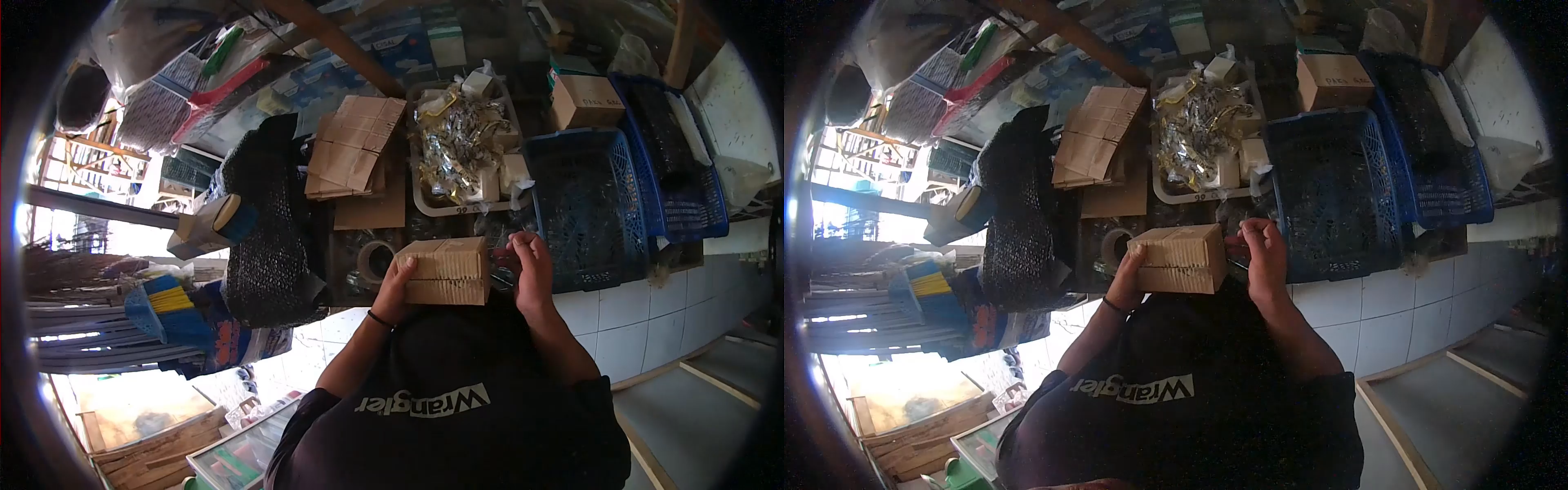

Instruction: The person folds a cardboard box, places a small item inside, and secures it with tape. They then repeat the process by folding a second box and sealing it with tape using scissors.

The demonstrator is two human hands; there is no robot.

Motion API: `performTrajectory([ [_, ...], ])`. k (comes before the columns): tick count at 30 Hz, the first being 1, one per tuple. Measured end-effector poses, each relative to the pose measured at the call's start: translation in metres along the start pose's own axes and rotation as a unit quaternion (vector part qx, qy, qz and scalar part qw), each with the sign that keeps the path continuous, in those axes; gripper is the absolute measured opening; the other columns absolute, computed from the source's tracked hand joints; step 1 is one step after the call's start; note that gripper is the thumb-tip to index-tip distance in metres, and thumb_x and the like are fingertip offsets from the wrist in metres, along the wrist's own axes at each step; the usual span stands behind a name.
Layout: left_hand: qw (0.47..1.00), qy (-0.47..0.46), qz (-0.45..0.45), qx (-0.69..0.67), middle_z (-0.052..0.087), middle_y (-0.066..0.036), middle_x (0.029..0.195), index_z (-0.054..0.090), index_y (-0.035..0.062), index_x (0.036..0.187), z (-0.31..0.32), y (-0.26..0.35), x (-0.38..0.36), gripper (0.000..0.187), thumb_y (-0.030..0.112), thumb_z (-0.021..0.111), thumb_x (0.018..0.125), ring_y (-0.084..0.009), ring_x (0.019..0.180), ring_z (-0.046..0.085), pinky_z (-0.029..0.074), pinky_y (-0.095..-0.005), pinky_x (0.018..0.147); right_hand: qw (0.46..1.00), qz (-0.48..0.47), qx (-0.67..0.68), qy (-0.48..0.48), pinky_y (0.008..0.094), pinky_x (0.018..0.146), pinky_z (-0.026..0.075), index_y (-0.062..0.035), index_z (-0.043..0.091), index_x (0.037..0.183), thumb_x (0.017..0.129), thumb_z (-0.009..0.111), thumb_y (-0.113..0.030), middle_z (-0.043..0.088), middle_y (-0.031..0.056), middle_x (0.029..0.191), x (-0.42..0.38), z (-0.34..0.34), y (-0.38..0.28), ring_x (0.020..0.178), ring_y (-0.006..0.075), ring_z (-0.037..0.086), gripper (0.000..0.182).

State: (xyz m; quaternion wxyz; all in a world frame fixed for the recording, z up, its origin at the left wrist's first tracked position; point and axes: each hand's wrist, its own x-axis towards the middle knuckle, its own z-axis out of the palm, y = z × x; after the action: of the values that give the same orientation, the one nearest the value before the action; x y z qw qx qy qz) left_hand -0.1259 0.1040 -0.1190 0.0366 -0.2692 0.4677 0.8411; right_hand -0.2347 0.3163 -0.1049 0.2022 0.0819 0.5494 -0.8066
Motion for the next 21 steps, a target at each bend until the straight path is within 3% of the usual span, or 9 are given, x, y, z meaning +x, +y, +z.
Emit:
performTrajectory([
  [9, 0.999, 0.02, -0.033, 0.017, 0.05, -0.011, 0.122, 0.038, 0.0044, 0.129, 0.004, 0.003, -0.001, 0.058, 0.044, 0.054, 0.089, -0.0212, 0.111, 0.053, 0.048, -0.0358, 0.09, 0.998, -0.003, -0.065, -0.026, 0.028, 0.068, 0.049, -0.0045, 0.056, 0.095, 0.092, 0.054, -0.021, 0.057, 0.0038, 0.088, -0.003, -0.012, 0.01, 0.078, 0.0152, 0.062, 0.017],
  [15, 1.0, -0.011, 0.008, 0.006, 0.049, -0.009, 0.122, 0.036, 0.003, 0.131, -0.002, -0.006, 0.005, 0.058, 0.033, 0.061, 0.087, -0.0193, 0.112, 0.049, 0.043, -0.0348, 0.095, 0.99, -0.002, -0.133, -0.042, 0.0295, 0.074, 0.048, -0.006, 0.055, 0.099, 0.092, 0.054, -0.025, 0.055, 0.002, 0.092, 0.003, -0.017, 0.022, 0.088, 0.0136, 0.057, 0.021],
  [18, 1.0, 0.012, 0.021, 0.01, 0.046, -0.01, 0.126, 0.03, 0.0025, 0.133, -0.001, -0.006, 0.001, 0.069, 0.033, 0.066, 0.083, -0.0206, 0.118, 0.044, 0.037, -0.0351, 0.1, 0.991, 0.016, -0.111, -0.07, 0.0325, 0.077, 0.047, -0.0072, 0.052, 0.105, 0.092, 0.053, -0.027, 0.051, 0.0021, 0.098, 0.003, -0.017, 0.024, 0.091, 0.0143, 0.055, 0.024],
  [21, 0.992, -0.014, 0.093, 0.08, 0.041, -0.011, 0.129, 0.026, 0.0025, 0.135, -0.001, -0.005, 0.001, 0.08, 0.034, 0.071, 0.077, -0.0219, 0.122, 0.04, 0.033, -0.0353, 0.102, 0.997, 0.075, 0.003, -0.018, 0.0276, 0.076, 0.047, -0.0044, 0.051, 0.108, 0.092, 0.056, -0.022, 0.053, 0.004, 0.099, 0.002, -0.009, 0.021, 0.091, 0.0137, 0.056, 0.024],
])
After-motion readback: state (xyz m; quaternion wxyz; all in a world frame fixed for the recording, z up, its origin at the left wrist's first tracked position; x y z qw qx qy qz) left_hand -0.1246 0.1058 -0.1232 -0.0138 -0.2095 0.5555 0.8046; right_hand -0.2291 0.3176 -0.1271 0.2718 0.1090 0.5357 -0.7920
